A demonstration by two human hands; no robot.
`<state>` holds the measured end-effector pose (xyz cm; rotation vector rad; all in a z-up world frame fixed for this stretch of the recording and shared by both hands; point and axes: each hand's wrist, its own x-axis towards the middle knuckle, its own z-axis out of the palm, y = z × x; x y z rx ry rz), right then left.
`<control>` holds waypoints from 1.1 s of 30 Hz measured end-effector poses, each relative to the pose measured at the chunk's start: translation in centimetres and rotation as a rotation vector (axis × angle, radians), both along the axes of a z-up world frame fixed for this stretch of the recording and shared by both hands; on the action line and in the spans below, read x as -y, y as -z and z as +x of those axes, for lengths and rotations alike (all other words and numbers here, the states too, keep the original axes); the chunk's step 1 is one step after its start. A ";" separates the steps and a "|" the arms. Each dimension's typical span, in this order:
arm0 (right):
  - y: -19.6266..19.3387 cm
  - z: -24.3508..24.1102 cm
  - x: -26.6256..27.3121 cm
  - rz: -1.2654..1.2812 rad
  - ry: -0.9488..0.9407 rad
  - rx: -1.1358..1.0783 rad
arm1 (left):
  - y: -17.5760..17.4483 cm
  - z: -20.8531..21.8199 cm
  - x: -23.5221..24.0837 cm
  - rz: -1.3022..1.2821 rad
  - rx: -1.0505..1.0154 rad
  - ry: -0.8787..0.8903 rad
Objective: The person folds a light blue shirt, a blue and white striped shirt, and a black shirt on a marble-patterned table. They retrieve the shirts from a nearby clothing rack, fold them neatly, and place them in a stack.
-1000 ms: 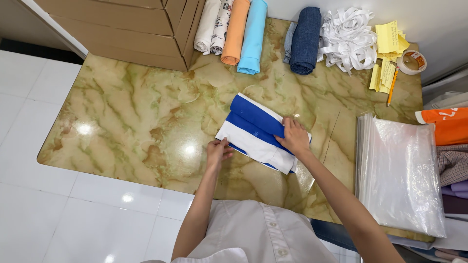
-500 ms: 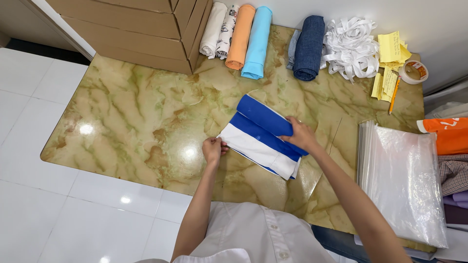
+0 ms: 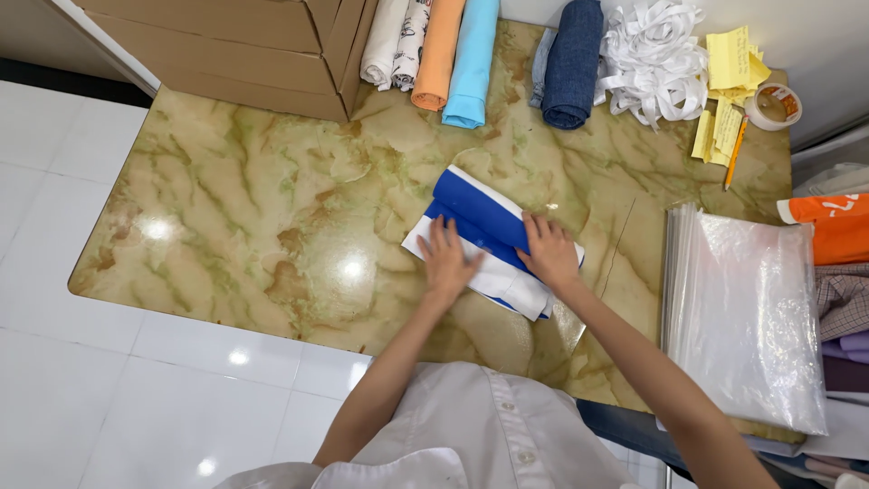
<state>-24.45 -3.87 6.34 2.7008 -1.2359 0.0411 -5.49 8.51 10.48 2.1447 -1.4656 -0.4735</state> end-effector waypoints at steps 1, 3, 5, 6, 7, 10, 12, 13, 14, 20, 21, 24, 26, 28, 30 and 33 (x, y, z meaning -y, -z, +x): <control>0.9 0.0 -0.5 0.002 0.003 -0.001 | 1.2 -0.3 0.0 0.002 -0.001 0.003; 2.5 -0.5 -0.9 -0.269 -0.137 0.056 | 3.4 -1.1 0.6 0.230 0.030 0.052; 3.2 -0.8 -0.9 -0.299 -0.153 0.074 | 2.9 -0.4 0.7 0.256 0.020 0.077; 3.6 -0.6 -1.1 -0.326 -0.177 0.100 | 2.7 0.2 0.5 0.286 0.015 0.091; 2.6 -0.7 -1.1 -0.323 -0.171 0.102 | 2.5 0.5 0.1 0.289 0.018 0.096; -0.9 -0.9 0.3 -0.009 -0.101 0.057 | 1.8 0.8 -0.2 0.279 0.019 0.079; -3.5 -1.3 1.7 0.517 -0.032 0.203 | 1.8 0.4 -0.4 0.213 0.035 0.029; -4.0 -1.5 1.8 0.517 -0.029 0.204 | 4.8 0.0 0.0 0.213 0.036 0.032; -4.5 -1.9 2.0 0.581 -0.013 0.186 | 7.9 -0.4 0.5 -0.038 0.151 0.129; -3.8 -2.5 1.9 0.513 -0.023 0.133 | 10.8 -2.7 1.5 -0.225 0.178 0.685; -3.7 -2.5 1.7 0.451 -0.030 0.126 | 10.5 -2.8 1.2 -0.189 0.174 0.778; -3.1 -2.8 1.2 0.349 -0.055 0.123 | 9.1 -1.8 -0.3 -0.118 0.280 0.924; -2.4 -3.0 1.2 0.314 -0.064 0.115 | 7.9 -1.7 -0.4 -0.109 0.300 0.990; -1.9 -3.0 1.0 0.277 -0.077 0.106 | 7.7 -2.1 -0.8 -0.101 0.321 1.050; -1.5 -3.0 0.5 0.153 -0.091 0.078 | 8.7 -3.3 -1.5 -0.181 0.299 1.064; -0.2 -3.0 -0.2 -0.045 -0.139 0.064 | 10.2 -4.1 -0.2 -0.266 0.141 1.033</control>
